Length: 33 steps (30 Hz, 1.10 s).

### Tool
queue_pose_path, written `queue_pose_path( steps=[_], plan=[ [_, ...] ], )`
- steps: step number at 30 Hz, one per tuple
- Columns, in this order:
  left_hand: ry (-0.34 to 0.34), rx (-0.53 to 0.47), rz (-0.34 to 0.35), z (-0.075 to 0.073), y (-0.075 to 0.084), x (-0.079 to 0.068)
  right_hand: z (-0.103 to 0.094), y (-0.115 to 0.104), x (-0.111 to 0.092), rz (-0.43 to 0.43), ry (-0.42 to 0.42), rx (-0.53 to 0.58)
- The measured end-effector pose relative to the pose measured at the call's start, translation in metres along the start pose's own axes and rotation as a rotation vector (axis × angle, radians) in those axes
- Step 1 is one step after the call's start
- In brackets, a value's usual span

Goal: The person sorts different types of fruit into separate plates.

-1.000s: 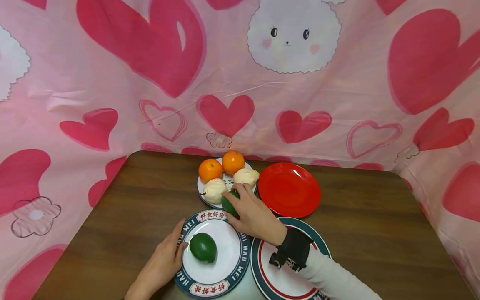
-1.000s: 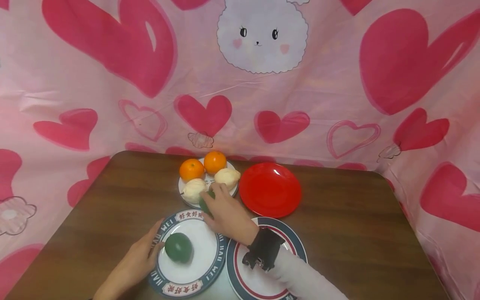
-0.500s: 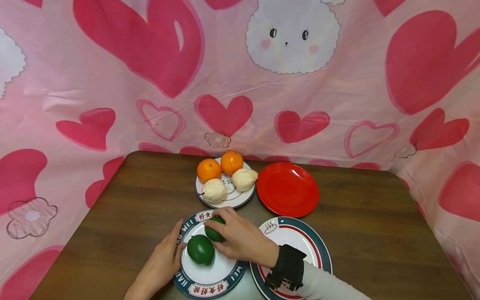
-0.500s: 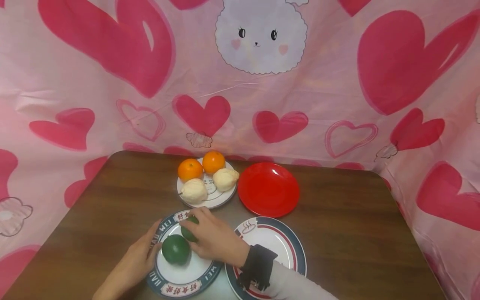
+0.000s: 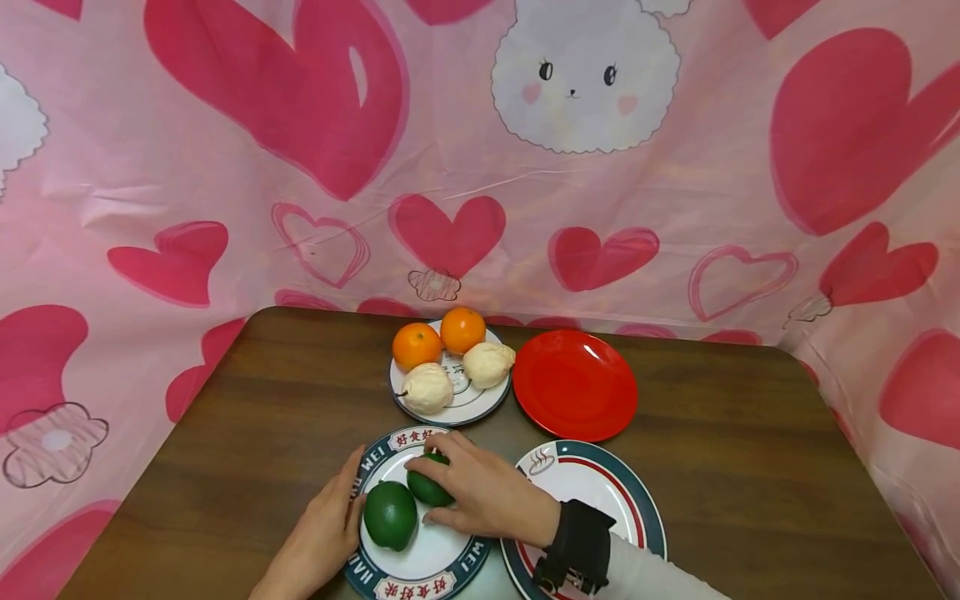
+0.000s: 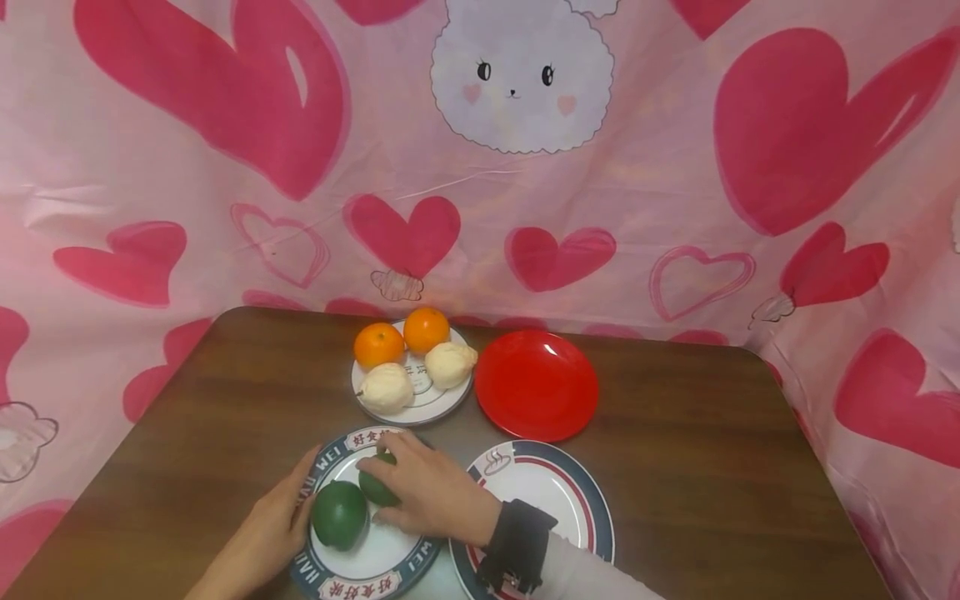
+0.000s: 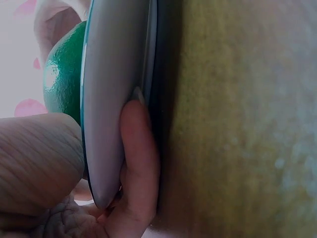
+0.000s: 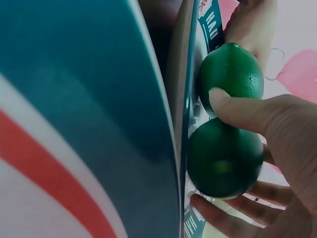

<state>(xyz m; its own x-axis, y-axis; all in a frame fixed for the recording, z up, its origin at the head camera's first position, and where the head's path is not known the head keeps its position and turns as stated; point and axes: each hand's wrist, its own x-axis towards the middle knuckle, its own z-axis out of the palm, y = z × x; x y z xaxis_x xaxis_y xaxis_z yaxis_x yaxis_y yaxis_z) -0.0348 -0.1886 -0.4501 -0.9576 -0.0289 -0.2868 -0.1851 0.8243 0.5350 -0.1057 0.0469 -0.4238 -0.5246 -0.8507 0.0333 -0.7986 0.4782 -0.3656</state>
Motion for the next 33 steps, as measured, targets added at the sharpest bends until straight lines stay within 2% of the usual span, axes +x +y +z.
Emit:
queue_pose_path(
  steps=[4, 8, 10, 12, 16, 18, 21, 24, 27, 29, 33],
  plan=[
    [0.019, 0.002, 0.019, 0.001, -0.001, -0.001, -0.003, -0.002, -0.009, 0.050, -0.031, 0.008],
    [0.050, 0.006, 0.048, 0.000, -0.003, -0.003, -0.009, -0.003, -0.028, 0.113, 0.019, 0.053],
    [0.051, 0.003, 0.046, 0.000, -0.003, -0.003, -0.014, -0.002, -0.041, 0.178, 0.060, 0.077],
    [0.041, -0.001, 0.031, 0.000, -0.003, -0.002, -0.020, 0.000, -0.059, 0.292, 0.103, 0.092],
    [-0.006, -0.023, -0.021, 0.000, -0.001, -0.001, -0.029, 0.013, -0.108, 0.594, 0.257, 0.039],
    [0.000, -0.018, -0.014, -0.001, -0.003, 0.000, -0.030, 0.024, -0.134, 0.736, 0.315, 0.020],
    [-0.002, -0.009, 0.001, 0.002, -0.004, 0.000, -0.029, 0.040, -0.171, 0.910, 0.283, 0.058],
    [-0.015, -0.001, -0.002, 0.002, -0.004, 0.003, -0.022, 0.047, -0.196, 1.035, 0.229, 0.131],
    [-0.026, 0.002, -0.010, -0.003, -0.001, 0.002, -0.014, 0.047, -0.206, 1.096, 0.202, 0.204],
    [-0.014, 0.008, 0.009, -0.005, 0.001, 0.002, -0.011, 0.048, -0.208, 1.124, 0.182, 0.242],
    [-0.009, 0.012, 0.034, -0.008, 0.003, -0.001, -0.010, 0.049, -0.207, 1.152, 0.158, 0.266]
  ],
)
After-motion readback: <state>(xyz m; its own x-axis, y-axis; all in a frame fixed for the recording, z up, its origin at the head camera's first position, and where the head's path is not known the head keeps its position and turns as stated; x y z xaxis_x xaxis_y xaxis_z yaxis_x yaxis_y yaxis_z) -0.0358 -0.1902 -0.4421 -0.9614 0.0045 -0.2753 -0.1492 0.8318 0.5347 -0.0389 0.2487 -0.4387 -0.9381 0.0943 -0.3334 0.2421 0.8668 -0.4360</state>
